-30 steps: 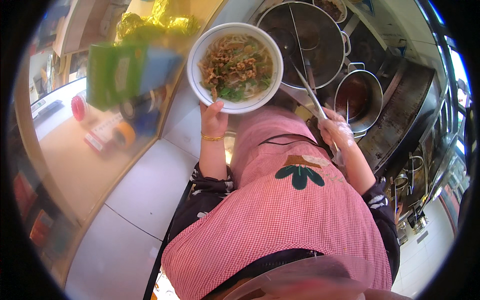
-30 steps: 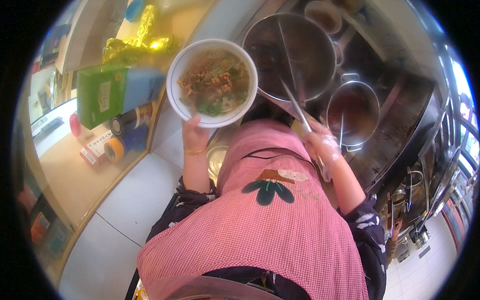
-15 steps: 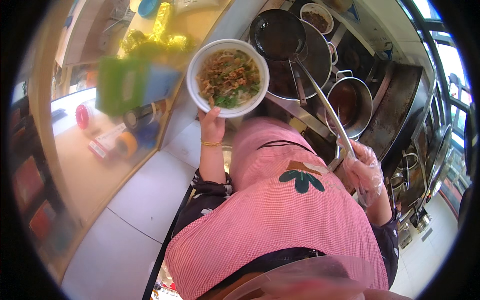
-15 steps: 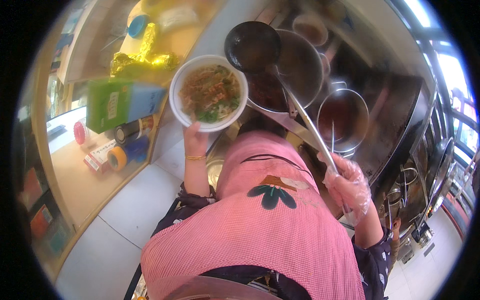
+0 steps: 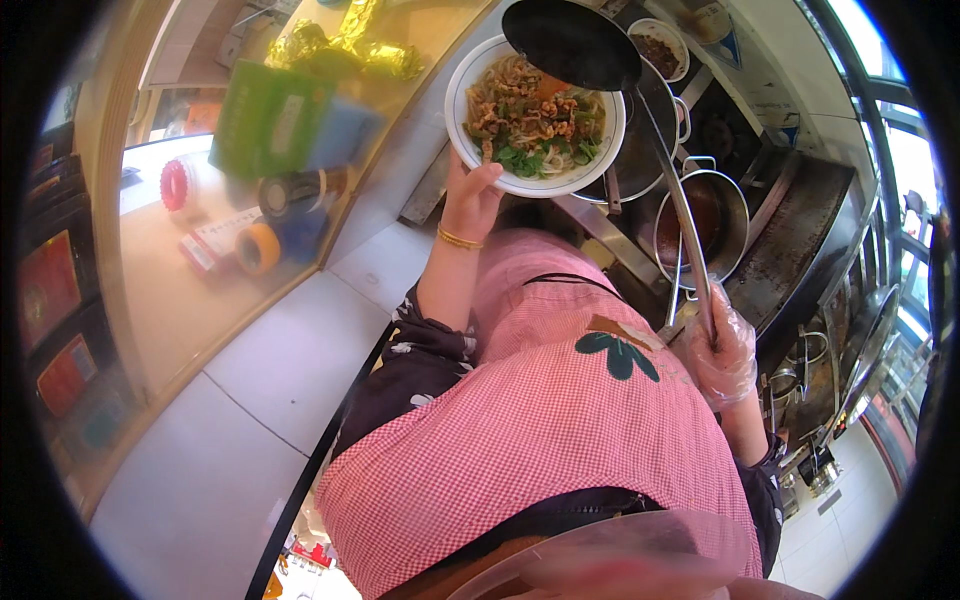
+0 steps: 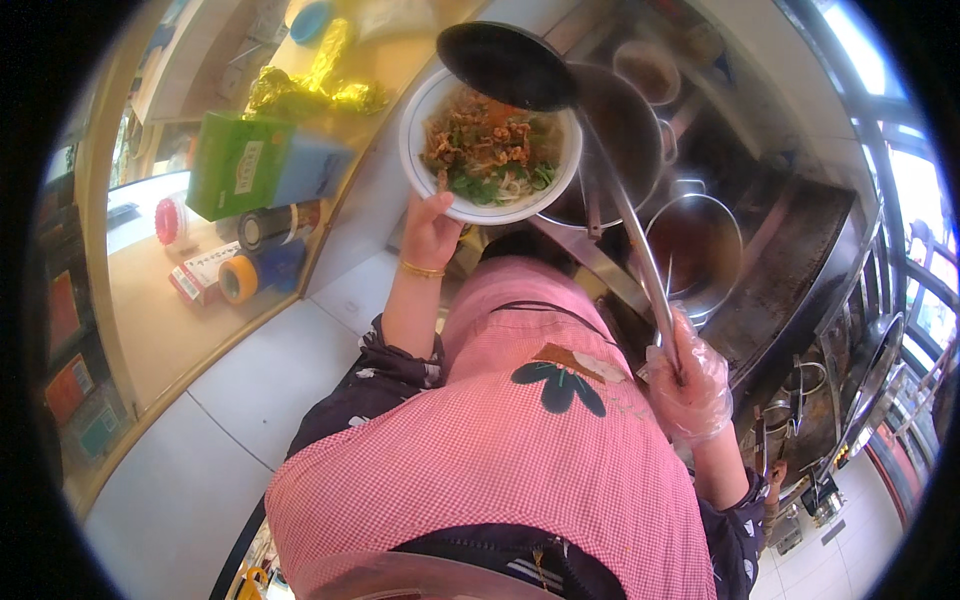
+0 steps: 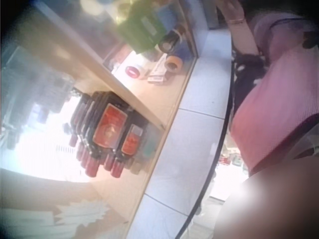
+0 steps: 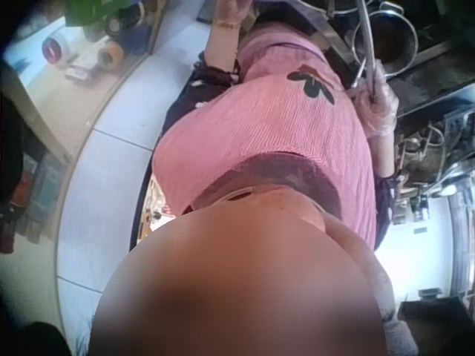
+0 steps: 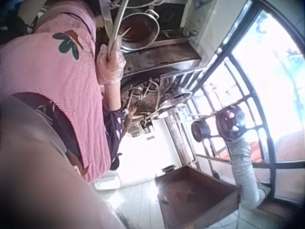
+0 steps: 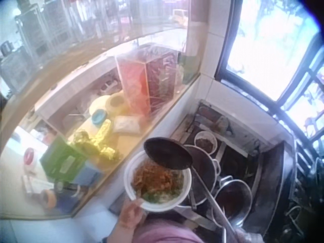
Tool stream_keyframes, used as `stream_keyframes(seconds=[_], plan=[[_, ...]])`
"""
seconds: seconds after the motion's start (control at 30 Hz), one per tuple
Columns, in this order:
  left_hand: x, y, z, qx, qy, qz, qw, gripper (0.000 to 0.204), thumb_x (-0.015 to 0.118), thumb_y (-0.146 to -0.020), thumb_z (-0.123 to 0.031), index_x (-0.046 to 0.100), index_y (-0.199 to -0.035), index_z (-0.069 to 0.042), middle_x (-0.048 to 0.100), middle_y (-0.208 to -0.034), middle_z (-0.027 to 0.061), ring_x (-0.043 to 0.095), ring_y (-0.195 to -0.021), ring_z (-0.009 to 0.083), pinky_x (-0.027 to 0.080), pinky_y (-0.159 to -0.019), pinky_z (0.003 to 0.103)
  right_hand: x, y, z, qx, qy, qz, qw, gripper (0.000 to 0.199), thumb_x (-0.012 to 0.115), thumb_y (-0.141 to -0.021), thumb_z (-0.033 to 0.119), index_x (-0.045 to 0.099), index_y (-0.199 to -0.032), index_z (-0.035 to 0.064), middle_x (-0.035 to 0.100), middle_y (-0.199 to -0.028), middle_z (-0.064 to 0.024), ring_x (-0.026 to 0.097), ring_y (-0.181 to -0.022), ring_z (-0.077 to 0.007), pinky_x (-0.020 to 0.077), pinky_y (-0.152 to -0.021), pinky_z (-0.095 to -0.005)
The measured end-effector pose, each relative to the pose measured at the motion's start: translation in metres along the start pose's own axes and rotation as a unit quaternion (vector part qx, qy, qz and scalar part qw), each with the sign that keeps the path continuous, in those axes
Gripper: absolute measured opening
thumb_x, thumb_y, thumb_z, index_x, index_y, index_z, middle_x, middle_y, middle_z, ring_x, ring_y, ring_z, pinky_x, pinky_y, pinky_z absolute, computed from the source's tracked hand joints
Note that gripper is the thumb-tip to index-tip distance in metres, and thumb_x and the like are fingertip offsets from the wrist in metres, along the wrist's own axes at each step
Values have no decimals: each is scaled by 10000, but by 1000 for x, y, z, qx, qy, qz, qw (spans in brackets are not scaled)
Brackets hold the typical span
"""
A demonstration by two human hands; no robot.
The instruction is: The person assembles bowls of noodle soup by adding chopped greens, broth, and cooked meat to bowls of noodles. The person uses a ladle to pour broth and a strainer to add meat, then hands the finished bowls to customers.
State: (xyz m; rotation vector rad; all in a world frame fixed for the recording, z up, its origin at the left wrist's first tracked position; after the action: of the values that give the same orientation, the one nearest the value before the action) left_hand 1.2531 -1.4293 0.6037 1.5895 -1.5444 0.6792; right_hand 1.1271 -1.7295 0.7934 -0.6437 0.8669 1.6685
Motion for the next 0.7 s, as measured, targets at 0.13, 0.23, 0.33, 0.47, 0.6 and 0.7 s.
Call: stream_keyframes(seconds=[0.13, 0.23, 0.33, 0.47, 0.6, 0.7], plan=[[4, -9, 7, -18, 9, 16, 1000, 801, 663, -759, -35, 312, -1479, -41, 446, -1446, 121, 463, -1334, 254, 465, -1048, 373, -14, -4, 3, -50, 44, -35, 997, 508, 617, -830, -15, 545, -1332, -47, 526, -708, -104, 565, -582, -189, 471, -578, -308], [4, -12, 10, -7, 16, 19, 1000, 818, 660, -741, -21, 310, -1481, -41, 433, -1456, 117, 460, -1336, 255, 473, -1046, 380, -19, -6, -6, 67, -146, 4, 987, 497, 599, -847, -26, 544, -1341, -36, 538, -696, -59, 543, -551, -142, 442, -535, -269], [3, -11, 11, 6, 21, 15, 1000, 835, 650, -725, -10, 306, -1486, -41, 423, -1463, 114, 459, -1337, 257, 470, -1056, 386, -18, -1, -7, 197, -560, 80, 801, 443, 591, -914, 43, 524, -1345, -37, 503, -677, 27, 429, -455, -50, 332, -429, -182], [3, 8, 9, 23, 20, -4, 1000, 848, 642, -717, -5, 305, -1494, -47, 424, -1458, 106, 462, -1334, 257, 470, -1058, 387, -37, 0, -29, 238, -615, 29, 751, 442, 600, -941, 147, 510, -1307, -84, 474, -661, 28, 367, -406, -13, 298, -348, -158], [0, 63, 10, 58, 20, -35, 997, 837, 642, -723, -7, 313, -1491, -49, 436, -1445, 103, 484, -1314, 256, 475, -1053, 388, -5, -38, -97, 267, -505, 61, 818, 439, 605, -905, 123, 525, -1313, -17, 466, -664, 31, 380, -426, -42, 339, -384, -196], [-12, 122, 18, 79, 45, -47, 995, 821, 654, -737, -6, 314, -1484, -34, 473, -1410, 121, 509, -1289, 263, 474, -1057, 401, 75, -93, -169, 261, -350, 106, 893, 292, 569, -892, 96, 589, -1183, 77, 486, -641, 22, 474, -493, -92, 374, -434, -254]])
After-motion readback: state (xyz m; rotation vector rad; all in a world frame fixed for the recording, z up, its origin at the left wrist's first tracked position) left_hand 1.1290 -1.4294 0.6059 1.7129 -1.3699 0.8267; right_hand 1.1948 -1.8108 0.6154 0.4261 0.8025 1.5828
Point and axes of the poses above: each hand's wrist, its own y-axis away from the middle knuckle, its own x-axis out of the palm, z = x × y, the point moved 6 cm from there along -y, towards the middle knuckle
